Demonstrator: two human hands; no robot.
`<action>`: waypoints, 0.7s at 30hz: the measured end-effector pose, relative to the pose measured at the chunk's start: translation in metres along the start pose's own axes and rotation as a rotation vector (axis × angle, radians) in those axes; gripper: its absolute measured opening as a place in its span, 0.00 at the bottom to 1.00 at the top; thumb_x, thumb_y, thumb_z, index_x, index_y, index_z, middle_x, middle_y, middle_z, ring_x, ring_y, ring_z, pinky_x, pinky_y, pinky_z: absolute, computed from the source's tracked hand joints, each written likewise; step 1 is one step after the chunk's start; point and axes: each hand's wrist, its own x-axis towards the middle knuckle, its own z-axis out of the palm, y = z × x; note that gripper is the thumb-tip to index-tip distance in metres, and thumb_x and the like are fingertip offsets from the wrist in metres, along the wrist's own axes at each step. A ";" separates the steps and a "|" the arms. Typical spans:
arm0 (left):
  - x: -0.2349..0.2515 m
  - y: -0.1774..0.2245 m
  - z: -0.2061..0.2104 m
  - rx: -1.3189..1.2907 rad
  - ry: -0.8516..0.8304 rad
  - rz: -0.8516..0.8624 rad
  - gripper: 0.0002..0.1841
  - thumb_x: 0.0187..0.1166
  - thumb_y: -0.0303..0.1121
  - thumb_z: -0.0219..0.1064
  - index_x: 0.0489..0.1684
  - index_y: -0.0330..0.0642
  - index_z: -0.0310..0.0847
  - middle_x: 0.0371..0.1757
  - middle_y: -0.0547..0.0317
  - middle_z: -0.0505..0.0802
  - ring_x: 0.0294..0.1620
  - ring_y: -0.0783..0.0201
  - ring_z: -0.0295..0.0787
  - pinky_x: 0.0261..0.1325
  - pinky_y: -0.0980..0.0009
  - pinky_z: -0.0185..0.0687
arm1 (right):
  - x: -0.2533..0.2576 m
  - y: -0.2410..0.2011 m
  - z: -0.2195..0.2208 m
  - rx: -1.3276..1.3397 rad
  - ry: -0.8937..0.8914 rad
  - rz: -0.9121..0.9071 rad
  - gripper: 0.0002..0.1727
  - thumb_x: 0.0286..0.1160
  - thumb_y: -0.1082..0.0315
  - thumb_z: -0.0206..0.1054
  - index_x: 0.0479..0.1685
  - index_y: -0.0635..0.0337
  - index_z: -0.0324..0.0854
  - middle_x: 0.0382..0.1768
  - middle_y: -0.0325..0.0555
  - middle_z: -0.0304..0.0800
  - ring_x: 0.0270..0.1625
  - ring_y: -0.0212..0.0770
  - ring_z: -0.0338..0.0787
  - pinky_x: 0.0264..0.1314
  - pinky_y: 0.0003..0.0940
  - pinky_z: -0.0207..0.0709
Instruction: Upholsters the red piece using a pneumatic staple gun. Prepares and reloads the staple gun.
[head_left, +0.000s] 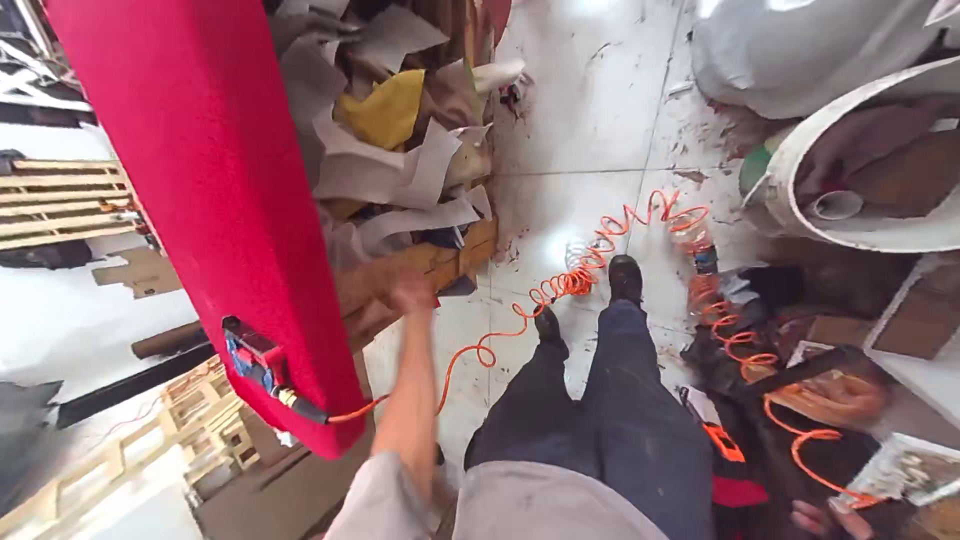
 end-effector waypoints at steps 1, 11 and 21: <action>-0.037 -0.031 -0.002 0.157 -0.136 -0.133 0.23 0.95 0.39 0.40 0.77 0.30 0.64 0.67 0.39 0.85 0.63 0.55 0.86 0.65 0.61 0.85 | -0.005 -0.005 0.000 -0.100 0.005 0.002 0.19 0.89 0.49 0.56 0.60 0.55 0.75 0.35 0.31 0.93 0.37 0.32 0.95 0.44 0.33 0.91; -0.281 0.001 -0.020 0.431 -1.288 -0.190 0.27 0.89 0.37 0.60 0.85 0.34 0.67 0.73 0.43 0.87 0.73 0.53 0.86 0.80 0.51 0.78 | -0.126 -0.120 0.165 -0.778 -0.117 -1.026 0.23 0.80 0.67 0.64 0.67 0.77 0.81 0.59 0.72 0.89 0.61 0.59 0.91 0.68 0.58 0.81; -0.227 -0.022 -0.306 0.299 -0.670 -0.240 0.24 0.91 0.43 0.56 0.79 0.37 0.75 0.71 0.39 0.88 0.71 0.47 0.87 0.79 0.46 0.76 | -0.374 -0.203 0.508 -1.123 -0.178 -1.909 0.23 0.80 0.56 0.65 0.67 0.63 0.80 0.50 0.61 0.93 0.52 0.62 0.93 0.55 0.67 0.81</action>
